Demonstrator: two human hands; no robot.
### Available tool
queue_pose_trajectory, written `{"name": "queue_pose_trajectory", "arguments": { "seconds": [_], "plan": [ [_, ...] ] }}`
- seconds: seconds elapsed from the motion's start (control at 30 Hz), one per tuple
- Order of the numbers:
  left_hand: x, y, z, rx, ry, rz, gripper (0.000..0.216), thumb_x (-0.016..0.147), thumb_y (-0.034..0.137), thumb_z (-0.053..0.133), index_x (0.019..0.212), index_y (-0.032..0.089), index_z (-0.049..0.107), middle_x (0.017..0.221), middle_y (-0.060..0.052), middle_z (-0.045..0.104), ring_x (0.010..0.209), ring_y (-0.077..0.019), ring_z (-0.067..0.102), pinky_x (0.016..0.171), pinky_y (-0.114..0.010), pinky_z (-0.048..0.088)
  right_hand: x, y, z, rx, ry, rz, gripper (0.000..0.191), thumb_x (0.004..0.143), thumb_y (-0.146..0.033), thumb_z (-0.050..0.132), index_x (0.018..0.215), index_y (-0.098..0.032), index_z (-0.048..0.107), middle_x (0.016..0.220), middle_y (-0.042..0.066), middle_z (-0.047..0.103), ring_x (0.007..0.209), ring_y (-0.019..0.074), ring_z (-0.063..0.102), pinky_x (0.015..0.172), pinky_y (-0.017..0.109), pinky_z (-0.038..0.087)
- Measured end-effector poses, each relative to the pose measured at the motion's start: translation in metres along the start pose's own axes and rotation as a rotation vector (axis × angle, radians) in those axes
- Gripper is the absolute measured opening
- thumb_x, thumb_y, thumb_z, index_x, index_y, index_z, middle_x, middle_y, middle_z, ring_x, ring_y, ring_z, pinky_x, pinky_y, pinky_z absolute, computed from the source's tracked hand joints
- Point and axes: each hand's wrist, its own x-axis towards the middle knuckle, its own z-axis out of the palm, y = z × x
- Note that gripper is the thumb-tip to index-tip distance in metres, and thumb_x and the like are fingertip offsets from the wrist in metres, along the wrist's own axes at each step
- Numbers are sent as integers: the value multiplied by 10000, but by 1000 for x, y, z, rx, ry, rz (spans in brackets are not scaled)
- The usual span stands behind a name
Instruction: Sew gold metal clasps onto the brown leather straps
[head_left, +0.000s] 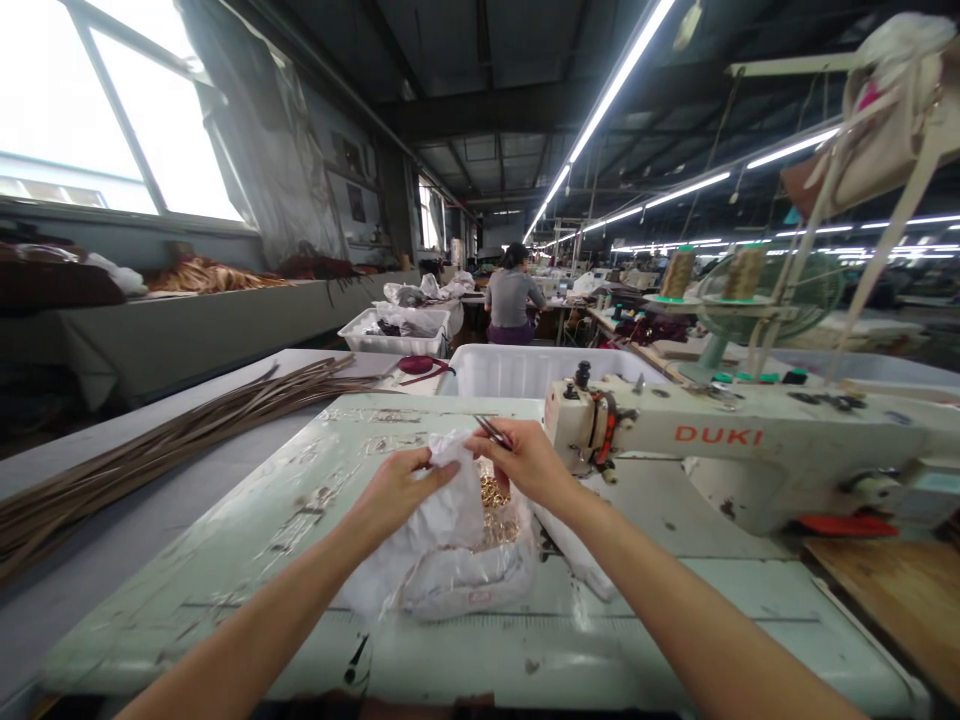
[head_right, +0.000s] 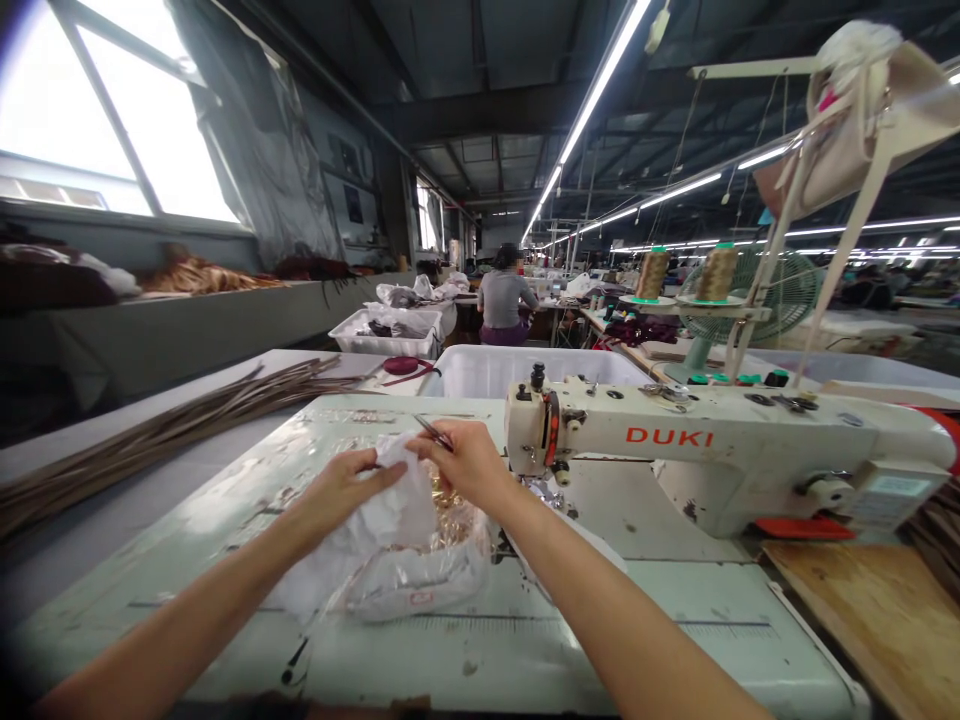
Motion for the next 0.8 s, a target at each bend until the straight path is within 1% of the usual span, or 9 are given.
{"name": "queue_pose_trajectory", "arguments": {
  "seconds": [0.1,0.17,0.27,0.4,0.47,0.53,0.63,0.7,0.8],
  "plan": [
    [-3,-6,1,-313,4,-119,367,773,525,579,839,170,640,742,-7,682,694,-208,634,585,-268,460,-13,24,8,23,-14,191,317,748,-439,635,939,-187,624,591,-35,607,366,95,521,468,201,395],
    [-4,-7,2,-486,-8,-172,357,761,510,610,871,171,640,751,-15,691,691,-205,644,606,-276,485,-22,41,15,48,-101,307,301,687,-386,688,895,-178,626,618,-28,622,398,110,559,468,200,406],
    [-4,-5,3,-671,15,-210,361,737,467,664,943,172,637,772,-37,698,689,-211,653,634,-297,510,-30,59,26,236,-239,401,204,704,-343,655,775,-162,595,539,-40,570,448,128,584,420,179,361],
    [-2,0,2,-746,42,-229,380,719,444,691,985,180,630,806,-58,698,674,-218,652,626,-311,518,-28,62,32,365,-233,443,226,725,-357,629,655,-163,537,451,-60,484,386,86,472,370,174,255],
    [-1,-1,-2,-617,33,-216,378,736,491,649,950,180,638,818,-65,695,680,-225,647,629,-318,511,-27,59,31,244,-187,435,230,751,-340,598,622,-163,530,454,-51,496,399,85,465,403,183,285],
    [1,-5,-6,-319,72,-137,366,753,528,598,856,182,653,850,-63,686,734,-233,637,649,-305,488,-28,55,27,-7,-142,351,225,777,-298,563,601,-162,530,491,-25,543,477,106,522,475,197,326],
    [4,-15,-12,173,181,22,374,779,540,522,724,192,645,832,-39,658,800,-232,605,684,-276,433,-31,48,19,-421,-52,171,183,805,-260,543,646,-169,540,620,18,620,638,146,576,559,219,318],
    [5,-22,-14,344,205,-7,431,797,563,459,633,191,604,674,-17,610,703,-217,583,624,-265,397,-33,43,16,-579,-38,86,157,840,-275,520,721,-178,549,710,36,642,695,158,579,573,230,296],
    [6,-30,-14,390,194,-100,487,784,586,451,506,190,508,499,9,493,566,-195,524,530,-253,322,-34,39,13,-680,-103,37,118,858,-270,517,777,-190,549,748,34,645,700,161,581,564,235,274]
  ]
}}
